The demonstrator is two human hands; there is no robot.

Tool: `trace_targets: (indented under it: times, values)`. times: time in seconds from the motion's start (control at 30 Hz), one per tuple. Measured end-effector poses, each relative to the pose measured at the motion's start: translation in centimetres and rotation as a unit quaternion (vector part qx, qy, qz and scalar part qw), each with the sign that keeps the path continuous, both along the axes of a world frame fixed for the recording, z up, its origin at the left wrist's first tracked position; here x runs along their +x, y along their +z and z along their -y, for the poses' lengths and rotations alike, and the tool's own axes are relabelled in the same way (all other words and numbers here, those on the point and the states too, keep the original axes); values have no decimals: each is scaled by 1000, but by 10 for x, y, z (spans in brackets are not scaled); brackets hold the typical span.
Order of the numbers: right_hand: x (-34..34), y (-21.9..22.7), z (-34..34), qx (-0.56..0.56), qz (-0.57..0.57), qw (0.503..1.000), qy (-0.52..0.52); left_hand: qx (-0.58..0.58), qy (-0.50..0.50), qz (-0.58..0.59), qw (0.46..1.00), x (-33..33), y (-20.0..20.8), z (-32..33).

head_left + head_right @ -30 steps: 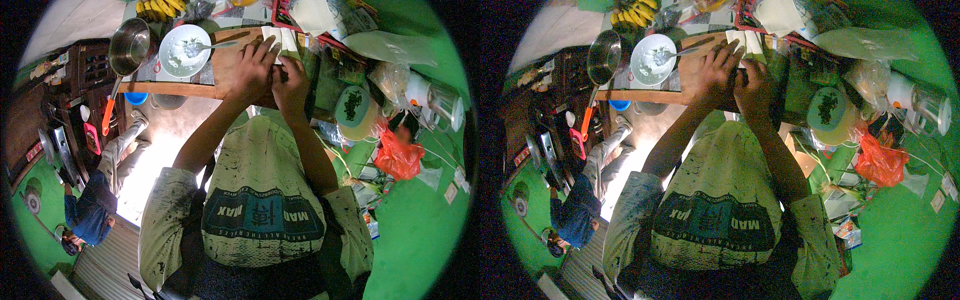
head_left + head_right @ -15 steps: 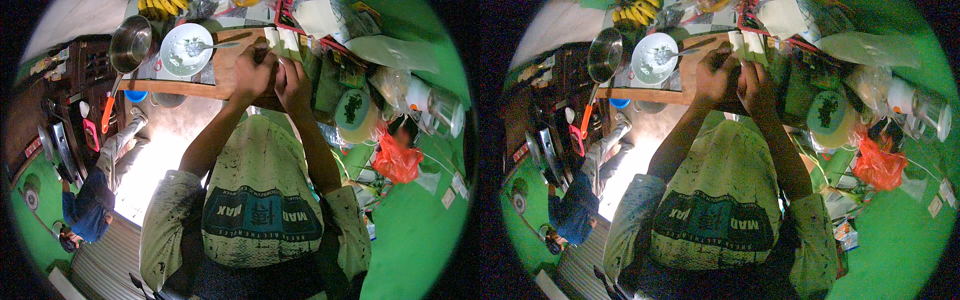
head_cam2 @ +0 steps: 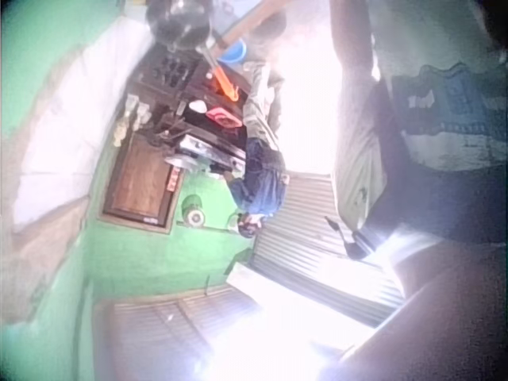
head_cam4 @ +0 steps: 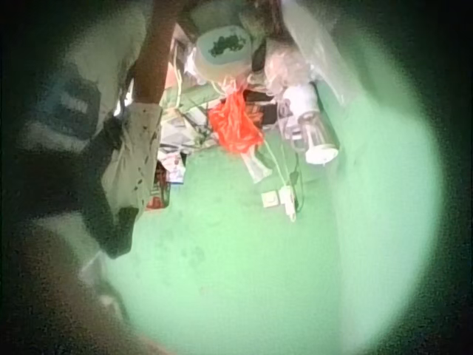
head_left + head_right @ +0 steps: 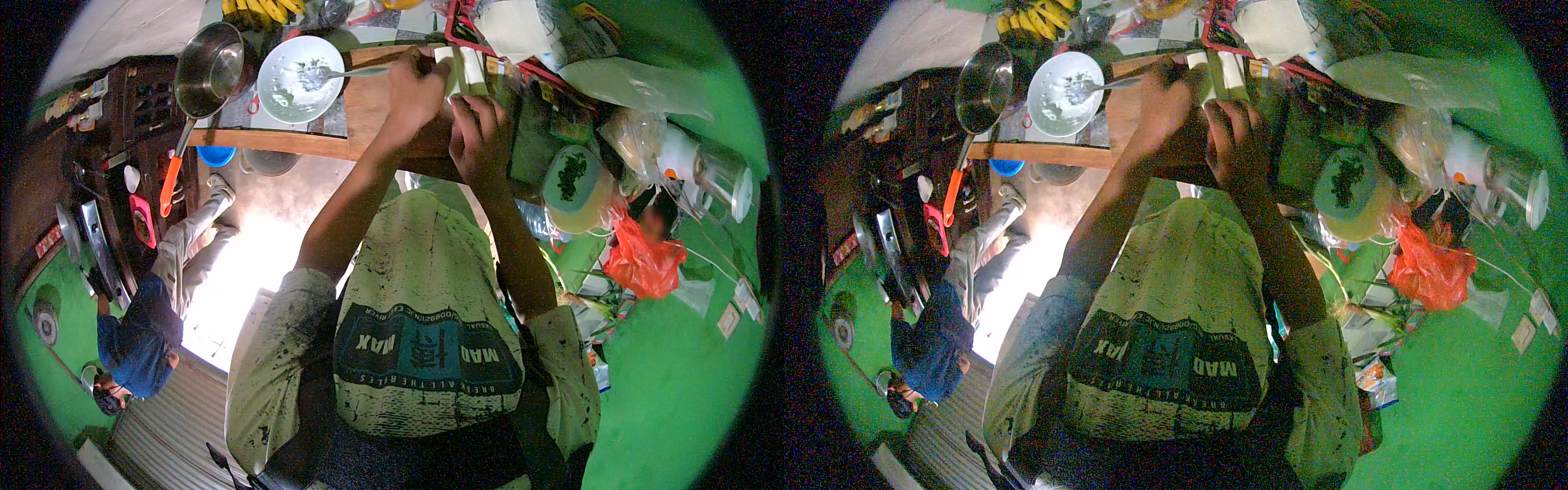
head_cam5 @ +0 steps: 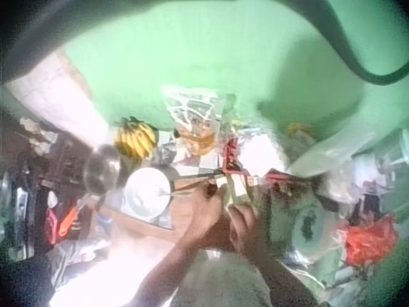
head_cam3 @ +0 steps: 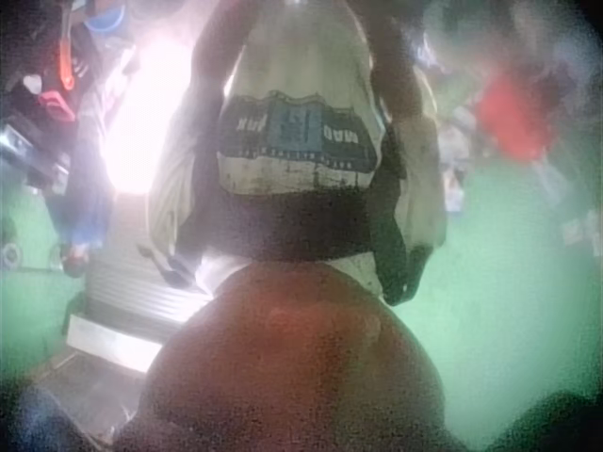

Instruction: The person spreads a white paste onto small rectangular sheets using a spoon, then folds each sheet over the filling. The process is repeated for multiple sheets on a cluttered wooden table.

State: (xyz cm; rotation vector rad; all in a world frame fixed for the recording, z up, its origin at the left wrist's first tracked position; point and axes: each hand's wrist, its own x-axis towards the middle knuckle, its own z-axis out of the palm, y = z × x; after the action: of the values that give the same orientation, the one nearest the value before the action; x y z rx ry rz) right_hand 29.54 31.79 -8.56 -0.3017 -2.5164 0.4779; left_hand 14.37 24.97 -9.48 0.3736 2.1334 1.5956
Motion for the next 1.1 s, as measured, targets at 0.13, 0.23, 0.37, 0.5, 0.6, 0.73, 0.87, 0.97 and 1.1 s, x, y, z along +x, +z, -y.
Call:
trace_targets:
  times: [0.13, 0.23, 0.37, 0.5, 0.6, 0.73, 0.87, 0.97, 1.1]
  values:
    - [-9, 1, -7, 7, 6, 1000, -5, -44, 28, -110, 993, -8, -5, -9]
    - [-14, -10, -5, 17, 8, 1000, -8, -127, 12, -212, 969, -12, -9, -6]
    - [-10, -23, -1, -3, 40, 999, 4, -135, 5, -288, 948, -9, -17, -3]
    - [-9, -24, -3, -5, 47, 999, 14, -124, 27, -276, 953, -6, -10, -8]
    - [-15, -23, -3, -3, 22, 1000, 15, -127, 21, -266, 955, -7, -7, -9]
    - [-20, -5, -1, 17, 33, 999, -9, -79, 6, -254, 964, -7, -15, 0]
    - [-19, -4, 3, 39, 53, 997, -26, -65, 2, -171, 983, -8, -6, 5]
    - [-19, 1, 3, 34, 62, 997, -16, -31, 0, -146, 989, -10, -13, 8]
    - [-20, -4, 5, 26, 65, 997, -18, -17, -26, -158, 987, -14, -14, 12]
